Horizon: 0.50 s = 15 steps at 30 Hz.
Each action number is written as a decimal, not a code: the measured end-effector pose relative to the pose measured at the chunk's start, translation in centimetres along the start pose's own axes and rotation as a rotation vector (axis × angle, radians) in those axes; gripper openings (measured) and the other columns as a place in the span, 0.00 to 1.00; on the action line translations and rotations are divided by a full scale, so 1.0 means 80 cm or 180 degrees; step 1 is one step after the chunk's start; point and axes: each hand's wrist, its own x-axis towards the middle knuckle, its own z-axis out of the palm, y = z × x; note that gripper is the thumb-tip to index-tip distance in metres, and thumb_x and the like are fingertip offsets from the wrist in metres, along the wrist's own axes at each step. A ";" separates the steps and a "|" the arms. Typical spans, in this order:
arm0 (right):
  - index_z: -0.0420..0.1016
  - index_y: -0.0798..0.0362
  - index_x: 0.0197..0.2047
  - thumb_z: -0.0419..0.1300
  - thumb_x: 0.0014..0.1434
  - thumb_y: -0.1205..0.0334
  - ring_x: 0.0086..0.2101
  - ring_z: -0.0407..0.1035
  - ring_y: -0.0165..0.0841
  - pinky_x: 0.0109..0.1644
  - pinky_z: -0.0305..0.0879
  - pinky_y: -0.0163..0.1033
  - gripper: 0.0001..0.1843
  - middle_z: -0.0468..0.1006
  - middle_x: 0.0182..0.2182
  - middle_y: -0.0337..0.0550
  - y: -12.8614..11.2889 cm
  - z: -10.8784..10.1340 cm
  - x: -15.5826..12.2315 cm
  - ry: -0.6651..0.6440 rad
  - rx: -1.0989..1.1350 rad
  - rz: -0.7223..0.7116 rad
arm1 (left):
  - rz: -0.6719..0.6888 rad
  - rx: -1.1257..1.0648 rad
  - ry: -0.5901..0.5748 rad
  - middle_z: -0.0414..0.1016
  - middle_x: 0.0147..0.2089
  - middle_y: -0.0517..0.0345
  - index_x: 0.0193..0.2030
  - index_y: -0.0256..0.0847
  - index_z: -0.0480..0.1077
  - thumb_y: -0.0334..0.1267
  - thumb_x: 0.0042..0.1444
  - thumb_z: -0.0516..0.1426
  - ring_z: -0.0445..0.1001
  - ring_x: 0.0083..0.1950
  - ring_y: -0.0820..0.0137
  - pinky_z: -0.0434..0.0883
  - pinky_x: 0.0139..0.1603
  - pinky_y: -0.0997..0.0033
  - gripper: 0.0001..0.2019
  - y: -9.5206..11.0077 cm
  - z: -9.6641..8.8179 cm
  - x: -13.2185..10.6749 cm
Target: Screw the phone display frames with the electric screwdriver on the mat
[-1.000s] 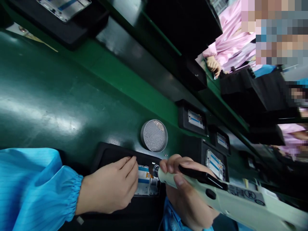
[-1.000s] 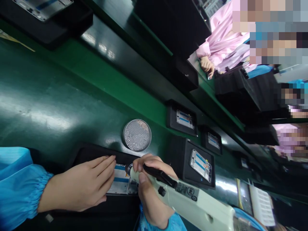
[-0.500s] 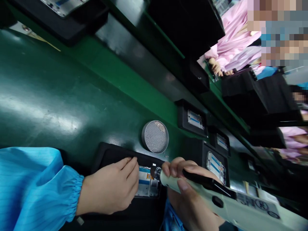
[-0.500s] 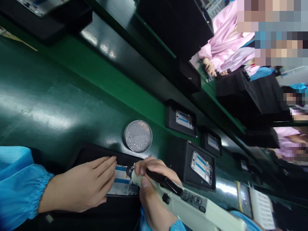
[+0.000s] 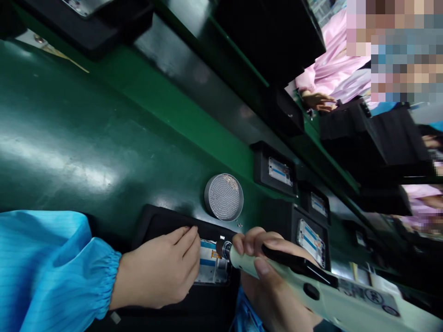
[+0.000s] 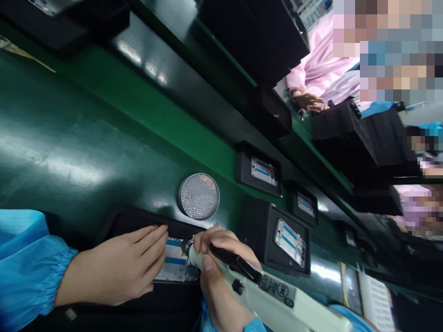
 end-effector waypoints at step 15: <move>0.77 0.44 0.43 0.63 0.56 0.66 0.30 0.63 0.33 0.31 0.63 0.43 0.11 0.66 0.27 0.38 -0.004 0.001 -0.001 0.0029 -0.0068 0.0081 | -0.0017 -0.0049 -0.0013 0.77 0.55 0.35 0.52 0.29 0.75 0.48 0.61 0.57 0.75 0.57 0.50 0.68 0.59 0.52 0.23 0.000 -0.001 0.000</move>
